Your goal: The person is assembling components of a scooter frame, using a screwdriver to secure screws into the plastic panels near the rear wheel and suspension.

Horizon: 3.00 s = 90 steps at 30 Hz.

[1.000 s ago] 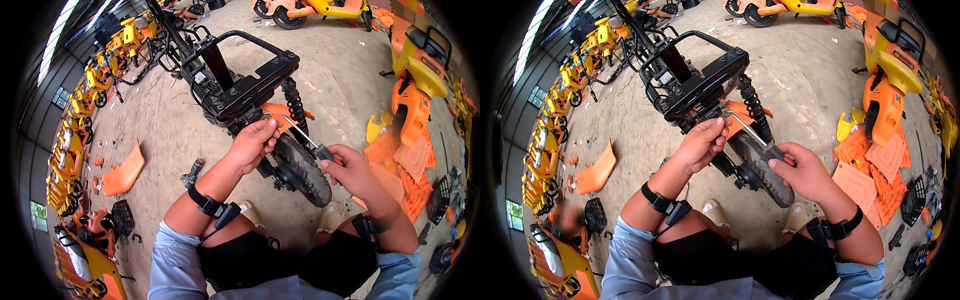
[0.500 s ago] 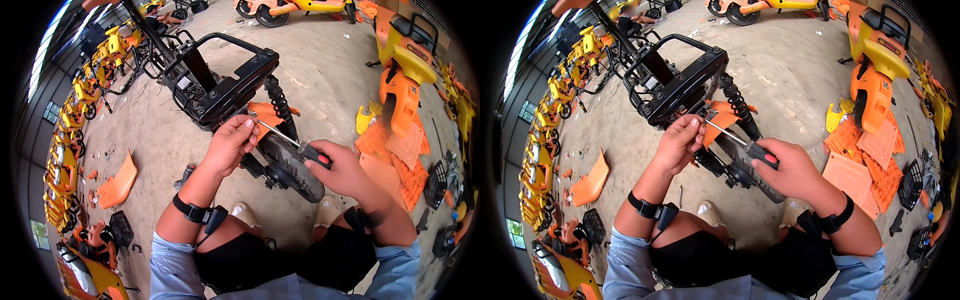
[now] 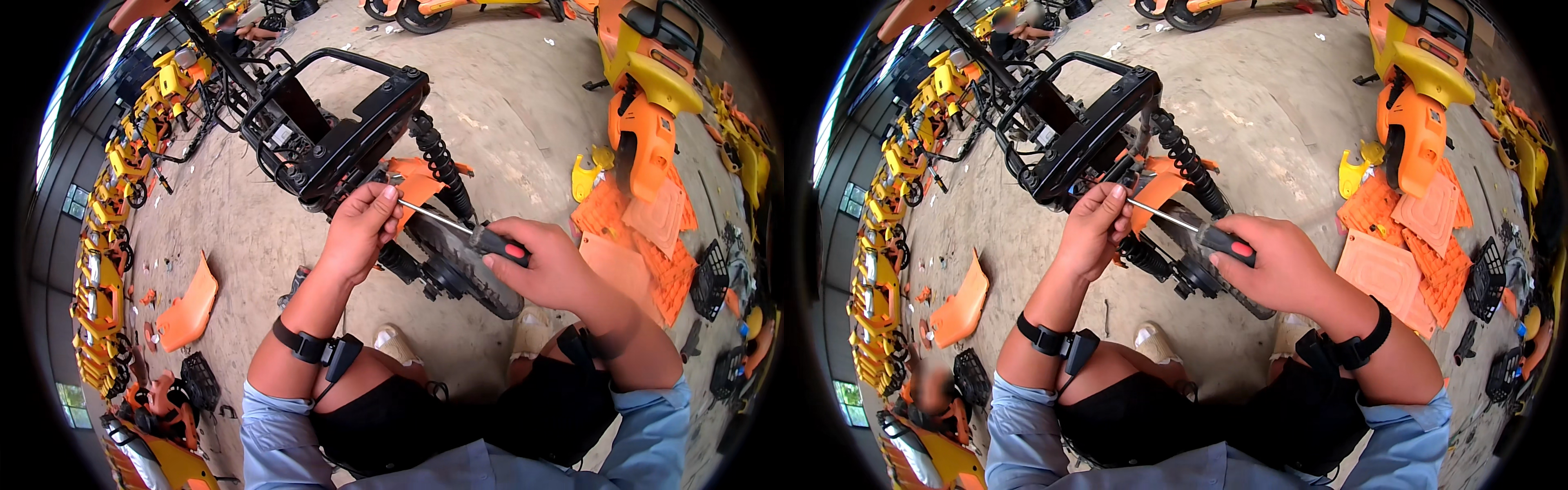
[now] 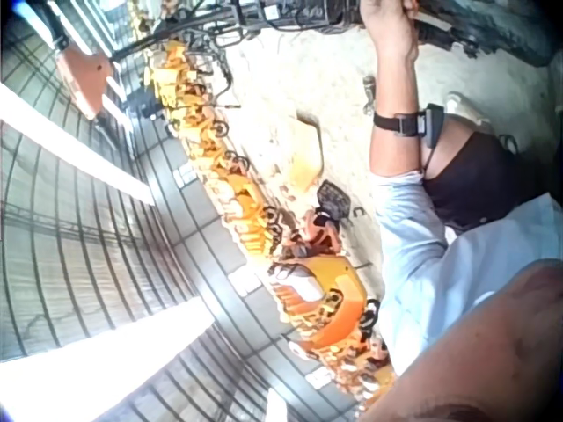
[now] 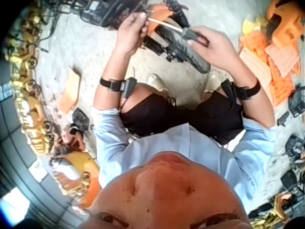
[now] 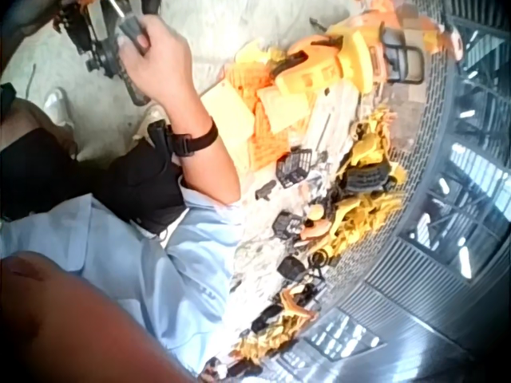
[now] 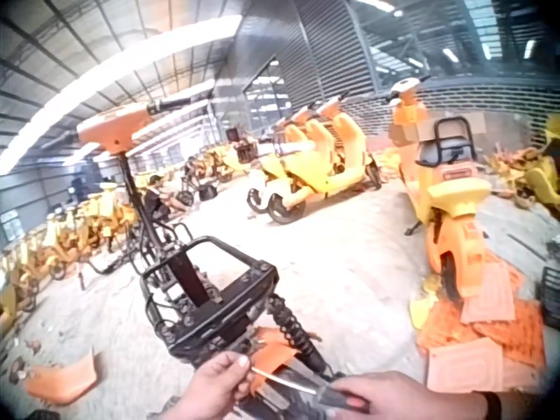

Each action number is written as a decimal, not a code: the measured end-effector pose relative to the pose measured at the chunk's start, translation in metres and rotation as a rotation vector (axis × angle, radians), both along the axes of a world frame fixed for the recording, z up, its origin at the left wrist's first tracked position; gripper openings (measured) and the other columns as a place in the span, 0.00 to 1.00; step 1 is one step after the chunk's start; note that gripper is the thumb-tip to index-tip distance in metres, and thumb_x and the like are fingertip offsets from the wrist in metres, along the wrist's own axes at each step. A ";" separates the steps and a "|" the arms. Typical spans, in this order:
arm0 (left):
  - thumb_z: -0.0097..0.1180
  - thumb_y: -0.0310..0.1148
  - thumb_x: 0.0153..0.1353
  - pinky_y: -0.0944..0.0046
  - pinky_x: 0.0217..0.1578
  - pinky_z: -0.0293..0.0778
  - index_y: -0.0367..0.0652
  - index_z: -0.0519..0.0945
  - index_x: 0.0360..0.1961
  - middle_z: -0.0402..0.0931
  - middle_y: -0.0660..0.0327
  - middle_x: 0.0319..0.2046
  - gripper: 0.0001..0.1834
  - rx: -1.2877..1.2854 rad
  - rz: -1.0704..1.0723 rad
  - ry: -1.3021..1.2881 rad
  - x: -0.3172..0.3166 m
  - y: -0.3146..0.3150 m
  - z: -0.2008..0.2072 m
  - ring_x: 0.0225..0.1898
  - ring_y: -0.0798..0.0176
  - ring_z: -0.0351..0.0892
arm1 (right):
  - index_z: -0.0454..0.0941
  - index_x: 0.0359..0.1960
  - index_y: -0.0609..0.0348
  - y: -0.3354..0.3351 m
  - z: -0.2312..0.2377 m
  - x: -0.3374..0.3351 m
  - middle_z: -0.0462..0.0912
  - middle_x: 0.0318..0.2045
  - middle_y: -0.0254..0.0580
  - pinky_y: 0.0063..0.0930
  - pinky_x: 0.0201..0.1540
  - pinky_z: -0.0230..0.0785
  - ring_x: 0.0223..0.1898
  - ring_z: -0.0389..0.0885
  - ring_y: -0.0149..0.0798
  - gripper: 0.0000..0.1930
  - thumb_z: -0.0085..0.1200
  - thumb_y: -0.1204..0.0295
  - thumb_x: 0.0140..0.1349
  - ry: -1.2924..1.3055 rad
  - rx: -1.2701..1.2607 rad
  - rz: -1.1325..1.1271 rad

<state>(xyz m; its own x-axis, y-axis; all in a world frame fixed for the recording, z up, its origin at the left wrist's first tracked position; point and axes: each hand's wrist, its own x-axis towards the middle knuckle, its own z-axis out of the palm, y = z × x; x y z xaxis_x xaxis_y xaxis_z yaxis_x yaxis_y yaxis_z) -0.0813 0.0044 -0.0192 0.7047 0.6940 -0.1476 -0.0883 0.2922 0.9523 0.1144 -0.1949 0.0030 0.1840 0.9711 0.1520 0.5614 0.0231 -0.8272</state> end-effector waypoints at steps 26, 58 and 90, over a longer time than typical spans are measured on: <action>0.52 0.38 0.72 0.75 0.24 0.60 0.40 0.78 0.44 0.74 0.68 0.30 0.12 -0.140 -0.021 -0.182 0.009 0.003 0.000 0.24 0.77 0.62 | 0.77 0.48 0.61 0.003 0.006 -0.006 0.83 0.37 0.43 0.30 0.41 0.75 0.36 0.83 0.38 0.16 0.63 0.71 0.58 0.096 0.056 -0.110; 0.48 0.38 0.74 0.74 0.24 0.57 0.40 0.68 0.62 0.62 0.71 0.24 0.20 -0.308 0.123 -0.263 0.050 0.013 -0.004 0.22 0.77 0.57 | 0.77 0.45 0.63 0.041 0.000 -0.022 0.81 0.38 0.52 0.41 0.40 0.75 0.37 0.82 0.54 0.16 0.61 0.67 0.58 -0.094 0.119 -0.295; 0.51 0.44 0.73 0.75 0.24 0.56 0.41 0.77 0.41 0.64 0.73 0.22 0.16 -0.191 0.053 -0.136 0.054 -0.002 -0.001 0.22 0.78 0.58 | 0.68 0.57 0.64 0.015 0.025 -0.023 0.71 0.53 0.52 0.40 0.43 0.76 0.42 0.81 0.53 0.26 0.61 0.77 0.56 -0.230 0.066 -0.134</action>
<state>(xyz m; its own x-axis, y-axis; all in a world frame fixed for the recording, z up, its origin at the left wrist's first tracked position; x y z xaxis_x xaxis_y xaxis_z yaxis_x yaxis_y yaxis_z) -0.0268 0.0027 -0.0200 0.6900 0.6995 -0.1860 -0.2319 0.4571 0.8586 0.0910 -0.1804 0.0284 0.2634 0.9271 0.2668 0.7361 -0.0144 -0.6767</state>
